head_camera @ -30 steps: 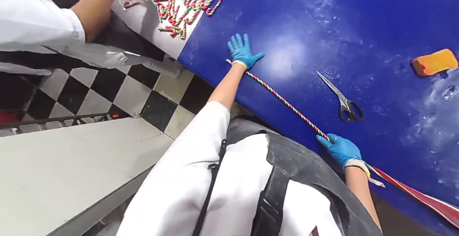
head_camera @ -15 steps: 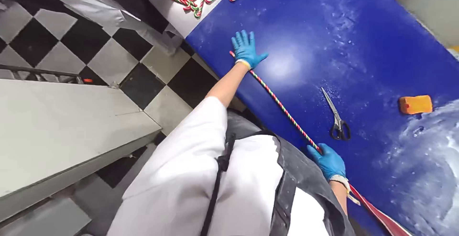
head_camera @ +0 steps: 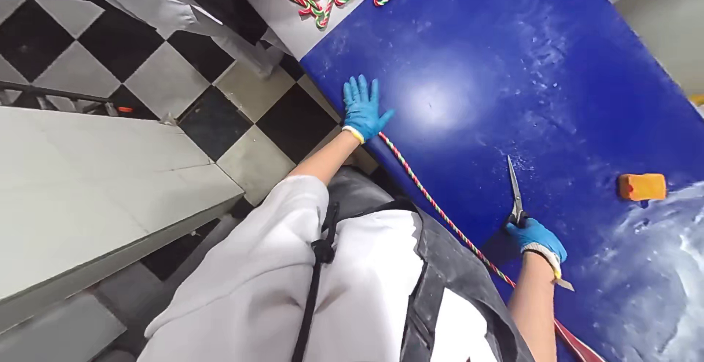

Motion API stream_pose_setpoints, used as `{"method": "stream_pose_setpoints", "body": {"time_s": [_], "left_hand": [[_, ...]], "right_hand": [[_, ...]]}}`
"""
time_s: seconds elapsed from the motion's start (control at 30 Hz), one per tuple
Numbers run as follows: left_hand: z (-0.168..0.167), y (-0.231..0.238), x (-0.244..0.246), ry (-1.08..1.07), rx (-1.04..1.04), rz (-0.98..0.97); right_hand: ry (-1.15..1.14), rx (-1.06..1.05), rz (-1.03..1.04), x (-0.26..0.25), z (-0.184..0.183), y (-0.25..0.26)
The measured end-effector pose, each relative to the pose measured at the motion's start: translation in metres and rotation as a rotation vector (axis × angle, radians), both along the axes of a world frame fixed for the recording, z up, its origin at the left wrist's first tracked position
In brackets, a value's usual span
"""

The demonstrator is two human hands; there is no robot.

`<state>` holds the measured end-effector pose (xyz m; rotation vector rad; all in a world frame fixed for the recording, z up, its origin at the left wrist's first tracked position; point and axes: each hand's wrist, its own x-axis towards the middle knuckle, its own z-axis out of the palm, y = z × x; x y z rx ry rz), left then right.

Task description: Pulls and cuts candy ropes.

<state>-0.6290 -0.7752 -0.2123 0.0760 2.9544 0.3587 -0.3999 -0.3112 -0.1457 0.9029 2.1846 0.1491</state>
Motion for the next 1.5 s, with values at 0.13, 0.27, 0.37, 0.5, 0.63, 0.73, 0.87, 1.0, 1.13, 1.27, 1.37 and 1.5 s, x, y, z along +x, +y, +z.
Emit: {"method": "stream_pose_setpoints", "body": {"time_s": [0.13, 0.27, 0.37, 0.5, 0.63, 0.73, 0.87, 1.0, 1.13, 1.27, 1.37, 1.5], "left_hand": [[-0.014, 0.056, -0.095, 0.087, 0.004, -0.006], [-0.011, 0.07, -0.138, -0.003, 0.064, -0.089], [0.019, 0.032, -0.136, -0.153, 0.376, -0.276], [0.038, -0.025, -0.104, -0.263, 0.44, -0.694], [0.011, -0.032, -0.064, -0.125, 0.282, -0.812], [0.009, -0.033, -0.068, -0.103, 0.326, -0.868], [0.021, -0.039, -0.076, -0.175, 0.349, -0.885], [0.015, -0.043, -0.077, -0.131, 0.323, -0.876], [0.024, -0.043, -0.076, -0.142, 0.235, -0.847], [0.027, -0.002, -0.05, -0.111, 0.216, -0.918], [0.022, 0.049, -0.019, -0.114, 0.297, -1.064], [0.014, 0.076, -0.001, -0.112, 0.308, -1.136]], "right_hand": [[0.06, -0.234, -0.101, -0.007, -0.005, 0.028], [0.544, -0.521, -0.486, 0.011, 0.004, -0.008], [0.727, -0.821, -0.506, 0.023, 0.009, -0.097], [0.414, -1.192, -0.277, 0.025, 0.029, -0.212], [0.122, -1.361, -0.26, -0.005, 0.009, -0.273], [0.299, -1.563, -0.552, -0.027, -0.024, -0.312], [0.52, -1.706, -0.893, -0.064, -0.044, -0.365], [0.634, -1.635, -0.922, -0.072, -0.051, -0.374], [0.594, -1.448, -0.582, -0.04, -0.034, -0.332], [0.262, -1.28, -0.256, 0.034, -0.004, -0.27], [0.185, -1.297, -0.426, 0.083, 0.004, -0.245], [0.269, -1.386, -0.548, 0.073, -0.007, -0.251]]}}
